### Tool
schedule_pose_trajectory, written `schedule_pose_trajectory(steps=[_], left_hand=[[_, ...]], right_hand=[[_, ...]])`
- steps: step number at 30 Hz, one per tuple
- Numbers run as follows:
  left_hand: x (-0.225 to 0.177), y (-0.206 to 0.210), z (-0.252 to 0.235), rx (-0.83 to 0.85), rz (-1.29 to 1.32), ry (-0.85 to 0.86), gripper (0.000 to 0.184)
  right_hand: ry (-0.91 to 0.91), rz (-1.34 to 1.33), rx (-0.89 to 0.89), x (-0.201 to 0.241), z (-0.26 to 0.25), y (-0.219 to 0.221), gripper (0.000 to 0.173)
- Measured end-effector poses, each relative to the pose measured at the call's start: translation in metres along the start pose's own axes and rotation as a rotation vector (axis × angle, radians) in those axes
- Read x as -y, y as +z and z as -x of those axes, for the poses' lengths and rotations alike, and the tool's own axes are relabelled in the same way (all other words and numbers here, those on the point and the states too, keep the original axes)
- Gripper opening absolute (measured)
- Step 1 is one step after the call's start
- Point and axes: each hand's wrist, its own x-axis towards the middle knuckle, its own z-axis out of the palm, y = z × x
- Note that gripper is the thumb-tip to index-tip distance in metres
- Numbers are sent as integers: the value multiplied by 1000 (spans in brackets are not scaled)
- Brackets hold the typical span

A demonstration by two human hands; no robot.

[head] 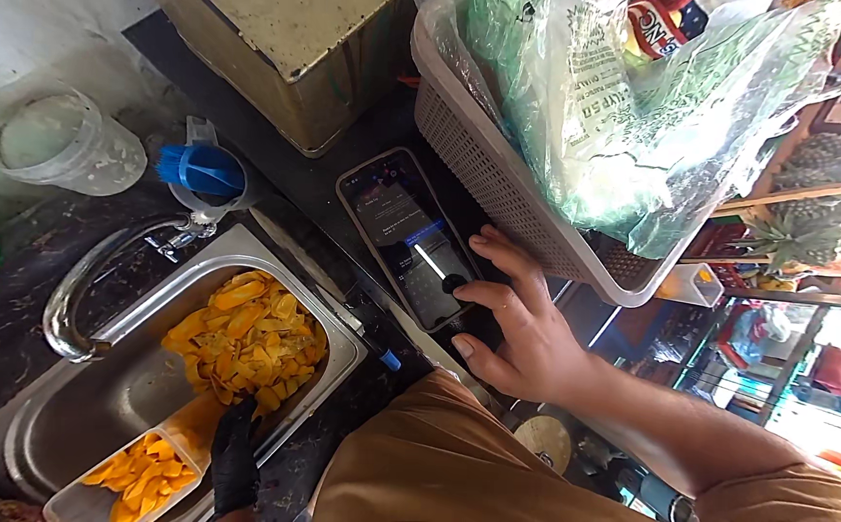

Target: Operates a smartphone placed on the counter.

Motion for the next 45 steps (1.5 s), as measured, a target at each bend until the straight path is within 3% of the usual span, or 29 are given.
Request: schedule_pose_trajectory(steps=[13, 20, 36, 42, 45], left_hand=[[0, 0, 1, 3, 9, 9, 46], [-3, 2, 3, 2, 2, 16, 45], [-3, 2, 1, -6, 7, -10, 46], [-4, 2, 3, -9, 22, -20, 46], [-1, 1, 1, 0, 12, -4, 45]], right_hand=[[-10, 5, 3, 0, 0, 0, 36], [27, 19, 9, 2, -4, 1, 48], [19, 25, 14, 2, -3, 2, 39], [63, 72, 21, 5, -7, 3, 54], [76, 46, -6, 5, -6, 3, 53]])
